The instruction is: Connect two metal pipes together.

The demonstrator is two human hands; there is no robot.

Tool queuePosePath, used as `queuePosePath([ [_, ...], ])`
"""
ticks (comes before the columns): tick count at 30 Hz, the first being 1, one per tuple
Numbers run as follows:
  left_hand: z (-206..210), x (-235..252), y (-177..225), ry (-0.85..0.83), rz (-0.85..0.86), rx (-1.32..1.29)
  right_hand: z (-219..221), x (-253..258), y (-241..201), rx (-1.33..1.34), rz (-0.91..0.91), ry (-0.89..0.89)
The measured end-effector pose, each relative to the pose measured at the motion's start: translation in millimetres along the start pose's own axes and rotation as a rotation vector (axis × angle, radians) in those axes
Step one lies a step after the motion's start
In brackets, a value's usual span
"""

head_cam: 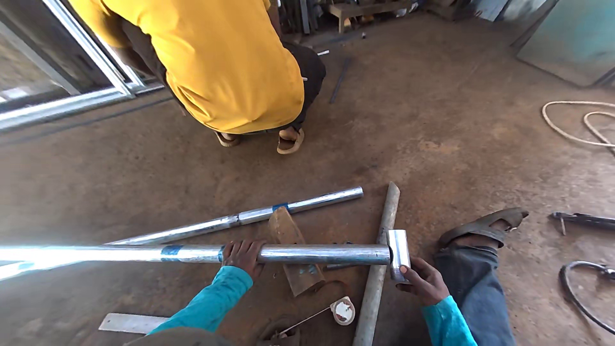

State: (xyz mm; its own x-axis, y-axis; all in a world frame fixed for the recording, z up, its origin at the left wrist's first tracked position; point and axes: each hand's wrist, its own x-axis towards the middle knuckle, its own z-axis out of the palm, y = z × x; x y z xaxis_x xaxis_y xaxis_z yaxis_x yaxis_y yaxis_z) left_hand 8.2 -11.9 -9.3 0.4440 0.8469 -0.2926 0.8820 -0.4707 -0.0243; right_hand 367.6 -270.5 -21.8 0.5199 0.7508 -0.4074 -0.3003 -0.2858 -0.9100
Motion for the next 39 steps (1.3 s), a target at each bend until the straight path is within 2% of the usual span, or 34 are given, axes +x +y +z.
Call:
queuePosePath([
  [3,5,0,-3,0.045,0.02,0.004,1,0,0,0.0,0.007,0.003],
  [22,5,1,-3,0.057,0.024,-0.006,0,0,-2,-0.02,0.008,-0.004],
  [28,13,2,-6,0.137,0.05,-0.01,1,-1,-3,-0.008,0.006,-0.004],
  [39,2,2,-2,0.013,0.006,0.013,1,2,-2,-0.004,0.01,-0.012],
])
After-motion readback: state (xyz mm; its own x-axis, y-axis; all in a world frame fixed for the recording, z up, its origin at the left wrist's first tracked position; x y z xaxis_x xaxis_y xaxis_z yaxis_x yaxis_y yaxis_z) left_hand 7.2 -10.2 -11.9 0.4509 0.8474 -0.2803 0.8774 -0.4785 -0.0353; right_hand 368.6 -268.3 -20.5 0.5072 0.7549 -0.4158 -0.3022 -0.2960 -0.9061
